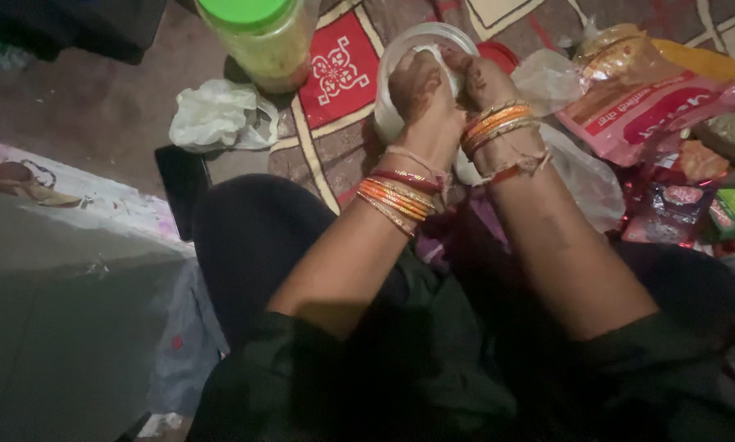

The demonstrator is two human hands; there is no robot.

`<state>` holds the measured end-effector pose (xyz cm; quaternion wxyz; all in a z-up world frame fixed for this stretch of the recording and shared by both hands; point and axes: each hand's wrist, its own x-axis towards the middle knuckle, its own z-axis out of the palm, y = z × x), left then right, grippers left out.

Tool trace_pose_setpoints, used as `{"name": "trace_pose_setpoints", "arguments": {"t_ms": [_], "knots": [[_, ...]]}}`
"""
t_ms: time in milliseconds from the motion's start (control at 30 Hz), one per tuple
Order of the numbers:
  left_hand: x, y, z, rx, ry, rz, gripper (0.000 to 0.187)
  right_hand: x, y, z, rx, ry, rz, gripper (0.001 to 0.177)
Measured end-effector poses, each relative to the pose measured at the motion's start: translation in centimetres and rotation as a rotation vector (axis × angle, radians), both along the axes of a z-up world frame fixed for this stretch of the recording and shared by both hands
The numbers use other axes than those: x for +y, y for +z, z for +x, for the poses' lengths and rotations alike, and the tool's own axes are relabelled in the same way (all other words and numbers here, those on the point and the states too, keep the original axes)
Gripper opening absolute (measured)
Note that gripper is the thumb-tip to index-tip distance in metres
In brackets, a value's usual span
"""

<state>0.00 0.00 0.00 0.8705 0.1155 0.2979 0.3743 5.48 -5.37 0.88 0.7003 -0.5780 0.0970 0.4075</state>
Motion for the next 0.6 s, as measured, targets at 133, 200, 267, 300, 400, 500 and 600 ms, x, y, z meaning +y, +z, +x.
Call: {"name": "trace_pose_setpoints", "arguments": {"t_ms": [133,200,267,300,400,500,600], "knots": [[0.6,0.1,0.5,0.031,-0.020,-0.009,0.027,0.9,-0.3,0.8,0.043,-0.009,-0.003,0.028],[0.7,0.1,0.6,0.046,-0.023,-0.003,0.026,1.2,-1.4,1.6,0.001,-0.014,-0.043,0.027],[0.6,0.0,0.6,0.059,-0.031,-0.004,0.025,0.9,-2.3,2.5,-0.031,0.021,-0.025,0.028],[0.5,0.1,0.7,0.062,-0.034,-0.006,0.025,0.8,-2.6,2.8,-0.048,0.038,-0.016,0.029],[0.5,0.5,0.7,0.074,-0.044,0.004,0.024,0.3,-3.3,2.4,-0.090,0.021,-0.064,0.027],[0.4,0.8,0.3,0.092,-0.047,0.012,0.023,0.2,-3.7,2.8,0.000,0.079,0.107,0.027],[0.2,1.4,0.0,0.107,-0.049,0.018,0.022,0.2,-3.7,2.8,0.050,0.077,0.151,0.019]]}}
